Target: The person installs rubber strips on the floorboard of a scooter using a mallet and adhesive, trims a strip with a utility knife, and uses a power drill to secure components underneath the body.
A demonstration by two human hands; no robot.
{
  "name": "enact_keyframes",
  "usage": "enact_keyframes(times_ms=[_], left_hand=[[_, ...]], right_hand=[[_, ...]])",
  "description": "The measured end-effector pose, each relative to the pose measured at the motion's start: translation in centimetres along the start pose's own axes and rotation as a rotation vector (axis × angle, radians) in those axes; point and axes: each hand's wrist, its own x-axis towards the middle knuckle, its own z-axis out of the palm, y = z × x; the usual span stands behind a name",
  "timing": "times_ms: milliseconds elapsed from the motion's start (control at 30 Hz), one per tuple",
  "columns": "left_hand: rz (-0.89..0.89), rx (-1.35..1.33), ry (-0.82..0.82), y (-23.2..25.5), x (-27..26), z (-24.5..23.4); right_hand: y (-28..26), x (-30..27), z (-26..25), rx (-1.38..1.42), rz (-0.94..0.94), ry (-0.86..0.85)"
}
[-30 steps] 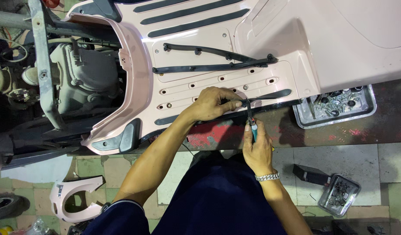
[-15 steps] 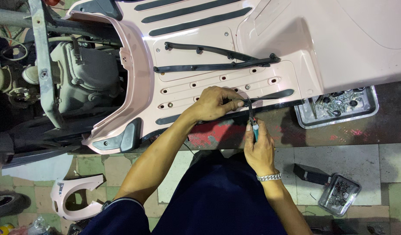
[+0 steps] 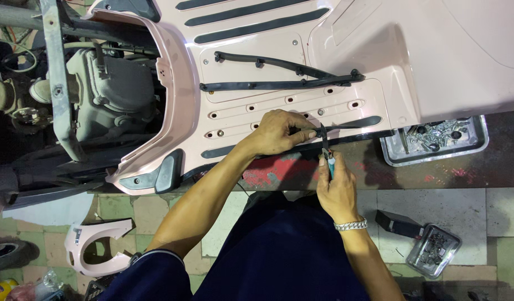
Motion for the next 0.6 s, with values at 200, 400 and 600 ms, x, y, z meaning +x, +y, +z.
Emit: enact_keyframes(times_ms=[200, 400, 600], left_hand=[[0.019, 0.003, -0.001, 0.3, -0.1, -0.2], [0.067, 0.015, -0.022, 0.0, -0.1, -0.3], [0.120, 0.030, 0.020, -0.8, -0.1, 0.3]], right_hand=[[1.4, 0.4, -0.7, -0.017, 0.125, -0.114], [1.4, 0.8, -1.0, 0.004, 0.034, -0.094], [0.6, 0.7, -1.1, -0.022, 0.025, -0.078]])
